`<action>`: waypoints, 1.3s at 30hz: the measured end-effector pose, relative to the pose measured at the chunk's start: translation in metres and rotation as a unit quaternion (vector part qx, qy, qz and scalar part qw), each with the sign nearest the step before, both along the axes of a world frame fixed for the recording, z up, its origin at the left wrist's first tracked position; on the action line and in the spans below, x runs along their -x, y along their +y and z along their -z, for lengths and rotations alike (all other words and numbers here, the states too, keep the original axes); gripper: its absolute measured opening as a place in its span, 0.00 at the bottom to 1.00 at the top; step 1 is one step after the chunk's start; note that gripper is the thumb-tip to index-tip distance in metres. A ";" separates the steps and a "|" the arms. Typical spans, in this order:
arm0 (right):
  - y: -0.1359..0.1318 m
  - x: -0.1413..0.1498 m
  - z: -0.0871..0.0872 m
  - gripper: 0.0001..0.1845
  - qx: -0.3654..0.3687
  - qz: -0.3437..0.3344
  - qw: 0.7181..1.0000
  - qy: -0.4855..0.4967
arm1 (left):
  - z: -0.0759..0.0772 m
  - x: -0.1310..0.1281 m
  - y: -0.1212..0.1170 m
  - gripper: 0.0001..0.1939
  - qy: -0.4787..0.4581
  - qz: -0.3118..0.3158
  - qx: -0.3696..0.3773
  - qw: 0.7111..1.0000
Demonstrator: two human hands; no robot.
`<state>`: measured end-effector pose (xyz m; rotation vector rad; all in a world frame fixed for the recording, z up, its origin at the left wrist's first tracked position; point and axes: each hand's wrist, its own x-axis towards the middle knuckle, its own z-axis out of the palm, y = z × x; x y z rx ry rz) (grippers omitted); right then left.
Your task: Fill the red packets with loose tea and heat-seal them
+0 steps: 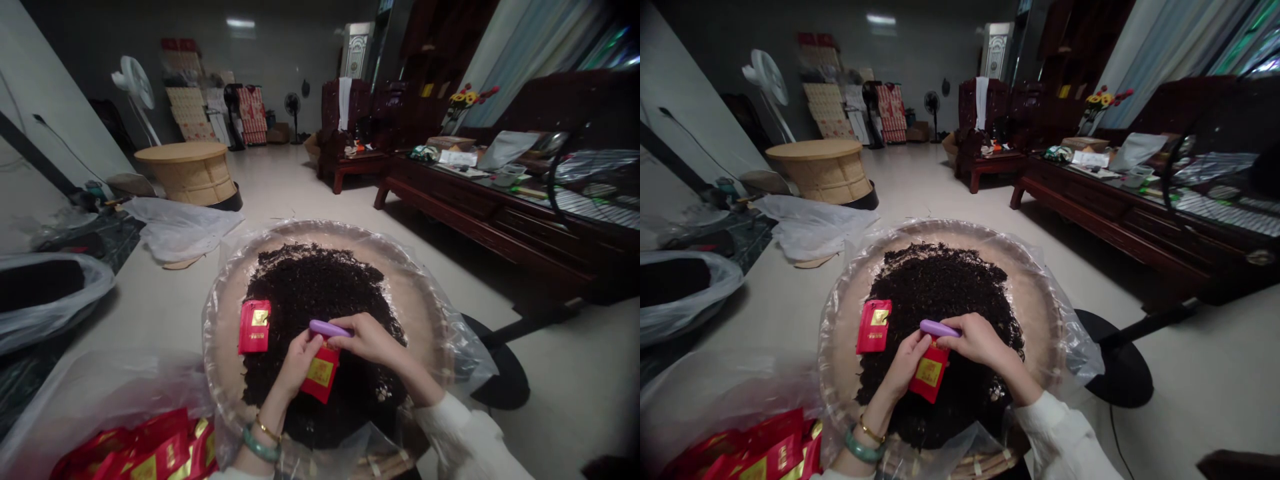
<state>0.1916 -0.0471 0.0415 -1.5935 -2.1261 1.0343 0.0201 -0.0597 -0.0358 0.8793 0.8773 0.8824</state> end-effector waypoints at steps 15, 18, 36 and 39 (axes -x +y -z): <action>-0.001 0.009 0.011 0.13 -0.013 -0.023 1.000 0.012 | 0.005 0.003 0.005 0.24 0.065 -0.112 -0.091 0.987; 0.001 0.010 0.014 0.12 -0.025 -0.020 0.999 0.024 | 0.004 0.002 0.004 0.24 0.040 -0.118 -0.060 0.990; 0.012 -0.010 0.015 0.27 0.047 0.096 0.983 0.148 | 0.000 0.007 0.002 0.34 -0.040 0.032 0.112 0.992; 0.009 -0.009 0.014 0.24 0.028 0.058 0.990 0.127 | -0.001 0.006 0.001 0.34 -0.041 0.028 0.109 0.993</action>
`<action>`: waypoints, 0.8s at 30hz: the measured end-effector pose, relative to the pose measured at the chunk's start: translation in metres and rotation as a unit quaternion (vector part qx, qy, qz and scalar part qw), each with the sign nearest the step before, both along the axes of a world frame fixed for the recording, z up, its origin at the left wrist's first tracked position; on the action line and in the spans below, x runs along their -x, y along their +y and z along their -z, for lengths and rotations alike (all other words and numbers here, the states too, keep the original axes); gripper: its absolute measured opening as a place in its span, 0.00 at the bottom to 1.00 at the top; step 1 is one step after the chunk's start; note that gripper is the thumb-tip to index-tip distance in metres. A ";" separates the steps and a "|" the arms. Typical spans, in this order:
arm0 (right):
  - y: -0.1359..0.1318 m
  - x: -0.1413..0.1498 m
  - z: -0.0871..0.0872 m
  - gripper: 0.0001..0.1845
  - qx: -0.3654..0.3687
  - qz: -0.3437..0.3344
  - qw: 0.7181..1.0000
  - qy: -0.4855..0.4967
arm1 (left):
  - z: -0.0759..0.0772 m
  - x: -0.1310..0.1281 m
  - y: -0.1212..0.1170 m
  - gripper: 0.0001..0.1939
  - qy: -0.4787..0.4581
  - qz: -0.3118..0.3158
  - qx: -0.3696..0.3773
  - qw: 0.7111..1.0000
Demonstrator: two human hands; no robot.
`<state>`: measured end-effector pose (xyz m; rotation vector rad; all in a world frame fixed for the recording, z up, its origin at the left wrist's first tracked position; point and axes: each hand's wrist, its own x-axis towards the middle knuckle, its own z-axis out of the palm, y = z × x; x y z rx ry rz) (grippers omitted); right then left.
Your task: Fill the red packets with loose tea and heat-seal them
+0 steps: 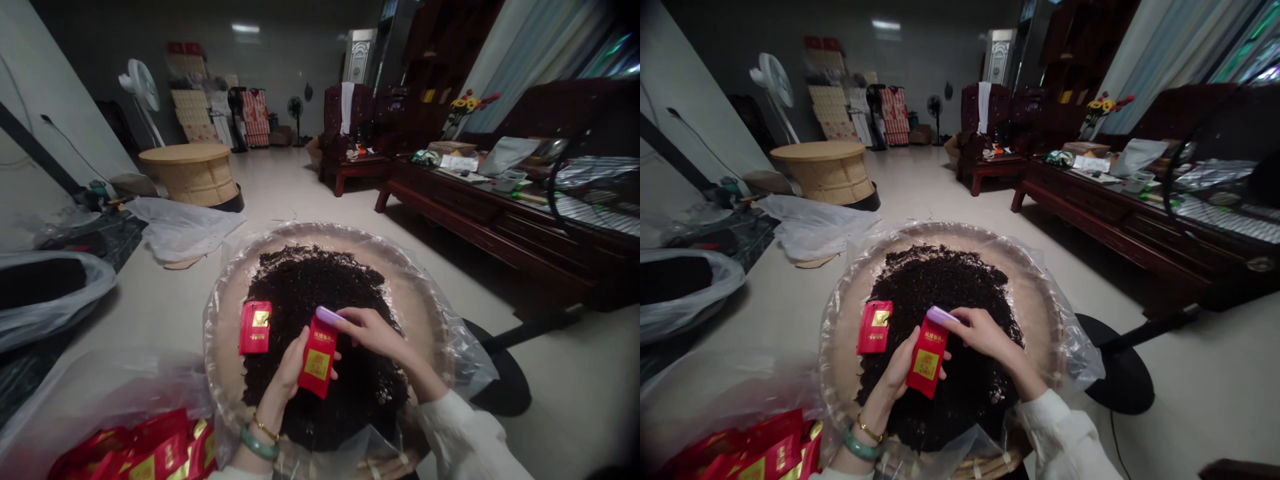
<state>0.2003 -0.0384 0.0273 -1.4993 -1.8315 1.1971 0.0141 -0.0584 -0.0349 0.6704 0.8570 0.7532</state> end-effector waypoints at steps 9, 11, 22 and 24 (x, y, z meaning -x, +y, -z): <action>-0.005 0.015 -0.006 0.19 -0.064 -0.009 0.995 -0.074 | -0.001 0.000 -0.001 0.33 -0.002 -0.005 -0.010 1.000; -0.005 0.016 -0.008 0.19 -0.067 -0.013 0.994 -0.083 | -0.001 0.000 -0.002 0.34 -0.002 -0.004 -0.008 1.000; -0.006 0.016 -0.013 0.19 -0.080 -0.026 0.988 -0.131 | 0.002 0.000 -0.001 0.34 -0.004 0.011 0.020 1.000; -0.007 0.016 -0.012 0.19 -0.081 -0.028 0.987 -0.137 | 0.001 0.000 -0.001 0.35 -0.006 0.014 0.019 1.000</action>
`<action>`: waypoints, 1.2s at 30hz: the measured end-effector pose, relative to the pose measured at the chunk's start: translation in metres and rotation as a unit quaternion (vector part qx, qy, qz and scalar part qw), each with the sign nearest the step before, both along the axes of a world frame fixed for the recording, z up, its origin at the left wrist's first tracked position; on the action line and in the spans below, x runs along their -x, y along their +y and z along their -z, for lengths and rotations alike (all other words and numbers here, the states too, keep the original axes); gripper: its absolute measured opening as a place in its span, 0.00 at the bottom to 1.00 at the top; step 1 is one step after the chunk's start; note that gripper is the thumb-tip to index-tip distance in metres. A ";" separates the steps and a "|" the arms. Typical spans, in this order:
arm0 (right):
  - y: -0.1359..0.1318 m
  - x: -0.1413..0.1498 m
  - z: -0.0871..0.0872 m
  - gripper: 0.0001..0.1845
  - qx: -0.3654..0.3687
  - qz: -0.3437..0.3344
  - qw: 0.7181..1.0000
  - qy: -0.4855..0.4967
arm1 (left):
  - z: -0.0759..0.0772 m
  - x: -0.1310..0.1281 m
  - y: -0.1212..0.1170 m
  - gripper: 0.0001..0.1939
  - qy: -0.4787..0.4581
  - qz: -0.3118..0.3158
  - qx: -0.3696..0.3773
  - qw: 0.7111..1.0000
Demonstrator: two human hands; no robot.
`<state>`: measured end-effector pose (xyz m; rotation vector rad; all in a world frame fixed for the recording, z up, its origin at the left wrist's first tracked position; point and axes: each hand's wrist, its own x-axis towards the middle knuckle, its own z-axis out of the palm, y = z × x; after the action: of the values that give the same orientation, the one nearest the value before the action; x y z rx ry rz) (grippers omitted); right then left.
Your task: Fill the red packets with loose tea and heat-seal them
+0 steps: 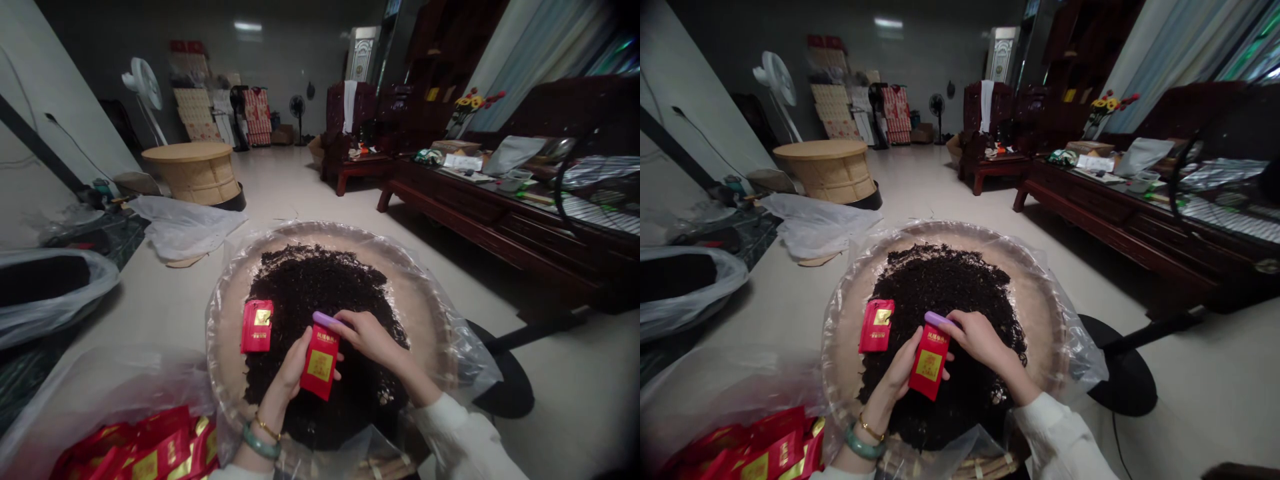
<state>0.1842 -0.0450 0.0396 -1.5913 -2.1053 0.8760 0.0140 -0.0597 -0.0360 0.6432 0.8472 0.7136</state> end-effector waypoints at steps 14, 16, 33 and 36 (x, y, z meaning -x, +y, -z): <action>0.004 -0.003 0.022 0.32 0.099 0.153 0.941 0.286 | -0.004 -0.005 0.002 0.24 0.050 -0.126 -0.124 0.983; 0.002 0.001 0.023 0.37 0.095 0.150 0.939 0.295 | -0.006 -0.007 0.001 0.23 0.041 -0.137 -0.128 0.982; 0.000 0.009 0.032 0.22 0.138 0.100 0.942 0.288 | -0.001 -0.011 -0.001 0.19 0.123 -0.191 -0.174 0.958; 0.001 0.005 0.029 0.26 0.148 0.124 0.938 0.289 | 0.000 -0.007 0.000 0.22 0.096 -0.157 -0.157 0.970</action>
<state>0.1795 -0.0443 0.0108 -1.4526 -1.3826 1.4084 0.0213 -0.0594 -0.0357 0.8828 1.0386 1.1002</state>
